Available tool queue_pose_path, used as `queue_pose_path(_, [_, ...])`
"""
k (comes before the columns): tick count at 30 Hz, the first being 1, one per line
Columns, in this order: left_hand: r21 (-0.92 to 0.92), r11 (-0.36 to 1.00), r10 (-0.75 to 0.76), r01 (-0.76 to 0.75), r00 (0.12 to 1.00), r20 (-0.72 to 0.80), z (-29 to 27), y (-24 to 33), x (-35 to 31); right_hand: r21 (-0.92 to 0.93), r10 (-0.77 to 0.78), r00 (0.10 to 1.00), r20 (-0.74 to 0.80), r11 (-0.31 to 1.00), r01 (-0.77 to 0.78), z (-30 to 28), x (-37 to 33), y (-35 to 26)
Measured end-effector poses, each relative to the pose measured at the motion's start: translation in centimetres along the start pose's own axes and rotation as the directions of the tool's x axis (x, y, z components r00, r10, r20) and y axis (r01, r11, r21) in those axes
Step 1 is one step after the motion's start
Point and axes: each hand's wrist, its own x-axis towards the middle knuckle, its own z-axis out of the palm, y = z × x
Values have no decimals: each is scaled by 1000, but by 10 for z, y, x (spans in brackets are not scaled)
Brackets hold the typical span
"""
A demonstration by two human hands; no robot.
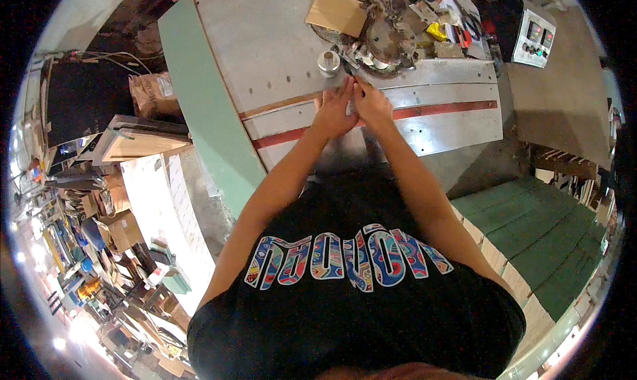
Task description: The person trims a strip of material from a large board using a hand tool, measures the length of a separate green panel with a tape measure, and then interacts with a control panel on a machine.
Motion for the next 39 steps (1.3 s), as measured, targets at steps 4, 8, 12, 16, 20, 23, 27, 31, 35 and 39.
queue_pose_path(4, [-22,999,-37,38,997,68,-13,13,7,33,110,993,39,993,-112,-4,0,-3])
queue_pose_path(8, [70,997,-23,18,998,63,-4,25,1,26,52,999,-7,998,-52,-4,-9,16])
queue_pose_path(12, [56,995,79,-79,997,-3,20,28,-7,-7,48,999,-10,999,-48,-10,-25,39])
queue_pose_path(16, [127,974,205,-186,965,-163,13,33,-22,-102,43,998,-47,994,-47,-35,-57,47])
queue_pose_path(20, [26,996,-51,82,810,-585,25,-9,-27,36,-189,973,-136,980,195,-37,-84,99])
queue_pose_path(23, [-865,498,-667,65,665,-335,-4,-23,-2,233,-128,990,-56,963,138,-36,-94,138])
queue_pose_path(27, [-894,-447,-556,-17,789,263,-23,-29,30,472,7,995,95,880,-51,-47,-99,141])
queue_pose_path(31, [-797,-604,-463,4,812,355,4,-35,45,471,-69,994,86,882,20,-49,-92,150])
queue_pose_path(35, [-790,-611,-481,-44,814,327,8,-32,42,517,-71,997,11,854,55,-54,-75,169])
queue_pose_path(39, [-822,-567,-515,-58,804,298,-4,-22,44,747,64,997,-40,664,-13,-69,-53,188])
